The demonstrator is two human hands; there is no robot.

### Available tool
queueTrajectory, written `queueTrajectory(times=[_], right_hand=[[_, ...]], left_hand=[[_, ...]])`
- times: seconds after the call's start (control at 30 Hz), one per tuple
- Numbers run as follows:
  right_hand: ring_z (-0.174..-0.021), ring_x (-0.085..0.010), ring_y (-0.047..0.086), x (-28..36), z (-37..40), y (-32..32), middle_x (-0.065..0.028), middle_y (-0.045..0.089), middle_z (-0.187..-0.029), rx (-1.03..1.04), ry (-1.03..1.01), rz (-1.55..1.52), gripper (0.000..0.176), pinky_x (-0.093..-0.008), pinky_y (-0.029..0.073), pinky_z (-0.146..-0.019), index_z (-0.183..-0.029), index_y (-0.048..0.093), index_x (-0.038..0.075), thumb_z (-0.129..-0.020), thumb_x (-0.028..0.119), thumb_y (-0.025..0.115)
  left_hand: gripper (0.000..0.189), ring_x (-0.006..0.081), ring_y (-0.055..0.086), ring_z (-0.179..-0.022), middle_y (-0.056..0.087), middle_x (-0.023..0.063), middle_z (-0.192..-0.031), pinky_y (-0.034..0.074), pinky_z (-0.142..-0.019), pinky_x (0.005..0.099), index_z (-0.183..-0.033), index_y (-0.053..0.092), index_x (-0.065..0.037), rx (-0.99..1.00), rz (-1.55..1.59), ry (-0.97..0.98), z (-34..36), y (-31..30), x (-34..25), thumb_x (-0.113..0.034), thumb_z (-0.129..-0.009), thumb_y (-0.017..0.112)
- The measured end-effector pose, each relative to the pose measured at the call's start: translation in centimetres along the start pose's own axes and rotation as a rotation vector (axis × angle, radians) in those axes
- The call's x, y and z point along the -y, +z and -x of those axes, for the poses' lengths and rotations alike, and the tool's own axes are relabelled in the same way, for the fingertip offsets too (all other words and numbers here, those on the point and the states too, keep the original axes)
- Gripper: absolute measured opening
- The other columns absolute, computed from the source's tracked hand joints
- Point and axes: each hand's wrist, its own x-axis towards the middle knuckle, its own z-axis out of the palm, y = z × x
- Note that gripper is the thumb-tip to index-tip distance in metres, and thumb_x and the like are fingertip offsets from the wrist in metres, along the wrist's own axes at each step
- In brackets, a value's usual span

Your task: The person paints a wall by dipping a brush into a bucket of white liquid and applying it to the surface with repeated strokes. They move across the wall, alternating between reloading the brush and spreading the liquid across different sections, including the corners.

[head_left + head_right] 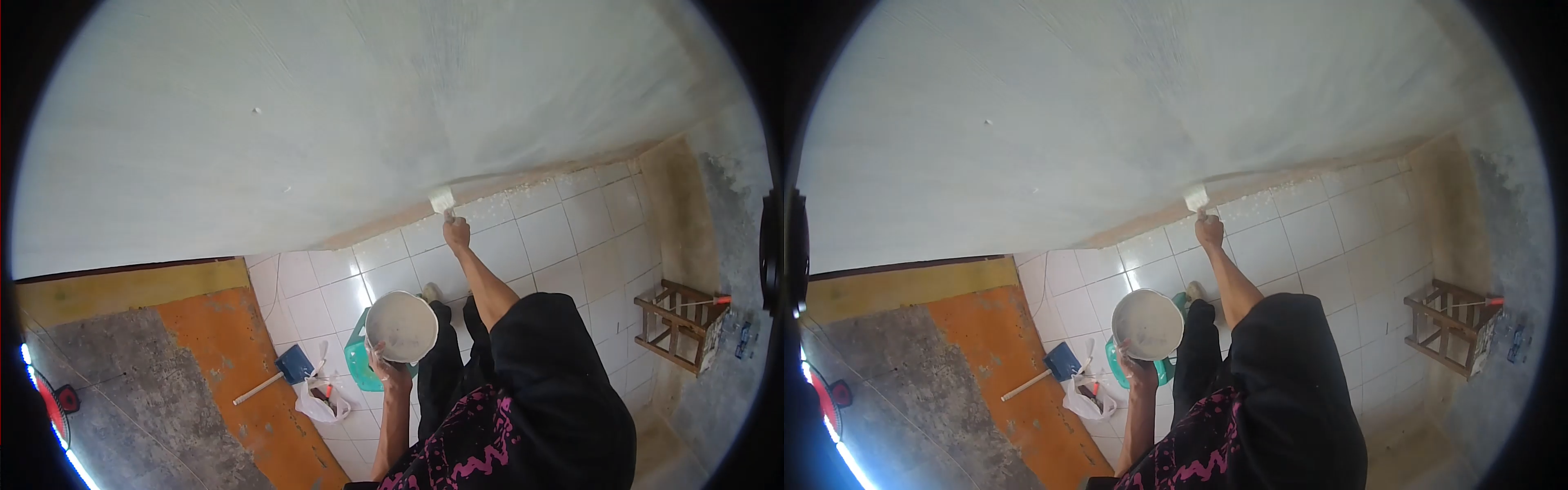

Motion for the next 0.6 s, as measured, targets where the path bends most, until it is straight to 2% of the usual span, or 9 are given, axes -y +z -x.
queueTrajectory(times=[0.03, 0.07, 0.17, 0.23, 0.27, 0.37, 0.4, 0.47, 0.6], right_hand=[[-0.061, -0.0186, 0.057, -1.3, -0.8, 0.9, -0.0127, 0.062, -0.073, -0.058, 0.209, 0.176, 0.048, -0.0324, 0.046, -0.056, -0.093, 0.057, -0.004, -0.095, 0.043, 0.049], [-0.061, -0.0186, 0.057, -0.6, -1.3, 0.3, -0.0127, 0.062, -0.073, -0.064, 0.211, 0.18, 0.048, -0.0324, 0.046, -0.056, -0.093, 0.057, -0.004, -0.095, 0.043, 0.049], [-0.049, -0.0158, 0.051, 11.0, 0.5, -7.1, -0.0087, 0.056, -0.067, 0.116, 0.386, -0.348, 0.036, -0.0313, 0.037, -0.039, -0.104, 0.053, -0.003, -0.094, 0.032, 0.052], [-0.046, -0.0123, 0.046, 18.9, 3.8, -13.5, -0.0052, 0.052, -0.063, 0.181, 0.364, -0.466, 0.032, -0.0287, 0.034, -0.038, -0.1, 0.054, -0.001, -0.094, 0.03, 0.052], [-0.043, -0.0088, 0.04, 21.8, 5.2, -16.0, -0.0017, 0.048, -0.06, 0.253, 0.342, -0.583, 0.028, -0.0261, 0.03, -0.037, -0.096, 0.055, 0.001, -0.095, 0.028, 0.053], [-0.046, -0.0061, 0.037, 27.7, 10.8, -22.9, 0.0018, 0.043, -0.058, 0.318, 0.143, -0.682, 0.034, -0.0248, 0.028, -0.04, -0.087, 0.057, 0.002, -0.097, 0.034, 0.052], [-0.048, -0.0071, 0.042, 29.9, 12.3, -25.2, 0.0003, 0.045, -0.058, 0.358, 0.067, -0.7, 0.039, -0.026, 0.033, -0.042, -0.085, 0.058, 0.0, -0.097, 0.037, 0.051], [-0.049, -0.0081, 0.043, 32.9, 13.4, -28.1, 0.0002, 0.045, -0.057, 0.358, -0.04, -0.669, 0.043, -0.0261, 0.034, -0.043, -0.081, 0.057, 0.001, -0.098, 0.039, 0.05], [-0.053, -0.0138, 0.049, 28.5, 7.8, -24.0, -0.0049, 0.049, -0.058, 0.237, -0.378, -0.535, 0.052, -0.03, 0.04, -0.051, -0.074, 0.057, 0.0, -0.098, 0.045, 0.046]], left_hand=[[0.054, 0.0292, 0.052, -0.116, 0.052, 0.0135, -0.124, 0.042, -0.097, 0.0438, -0.13, 0.046, -0.005, -0.011, -0.247, 0.113, 0.2, 0.2, 0.0, -0.033, -0.084, 0.052], [0.054, 0.0292, 0.052, -0.116, 0.052, 0.0135, -0.124, 0.042, -0.097, 0.0438, -0.13, 0.046, -0.005, -0.006, -0.245, 0.108, 0.4, 0.8, -0.6, -0.033, -0.084, 0.052], [0.055, 0.0295, 0.052, -0.116, 0.052, 0.0138, -0.124, 0.043, -0.097, 0.0446, -0.13, 0.046, -0.005, 0.004, 0.103, -0.073, 0.6, 1.6, -1.5, -0.034, -0.084, 0.053], [0.046, 0.03, 0.051, -0.117, 0.048, 0.0129, -0.125, 0.045, -0.095, 0.0454, -0.129, 0.045, -0.011, 0.145, -0.634, 0.42, -0.5, -0.9, 1.0, -0.027, -0.086, 0.047], [0.046, 0.03, 0.051, -0.117, 0.048, 0.0129, -0.125, 0.045, -0.095, 0.0454, -0.129, 0.045, -0.011, 0.155, -0.623, 0.422, -0.8, -0.5, 0.8, -0.027, -0.086, 0.047], [0.04, 0.0277, 0.049, -0.119, 0.046, 0.0133, -0.125, 0.044, -0.096, 0.0403, -0.126, 0.046, -0.009, 0.077, 0.224, -0.152, -0.3, 1.9, -1.3, -0.02, -0.088, 0.046], [0.04, 0.0277, 0.049, -0.119, 0.046, 0.0133, -0.125, 0.044, -0.096, 0.0403, -0.126, 0.046, -0.009, 0.076, 0.223, -0.158, -0.6, 1.6, -0.8, -0.02, -0.088, 0.046], [0.056, 0.0302, 0.052, -0.116, 0.052, 0.014, -0.125, 0.043, -0.096, 0.0452, -0.131, 0.045, -0.006, 0.128, -0.397, 0.23, -1.4, 1.5, -0.1, -0.038, -0.085, 0.05], [0.05, 0.0285, 0.053, -0.115, 0.052, 0.0146, -0.124, 0.044, -0.095, 0.0436, -0.127, 0.046, -0.004, 0.048, 0.005, -0.009, -1.2, 1.6, -1.0, -0.035, -0.088, 0.05]])
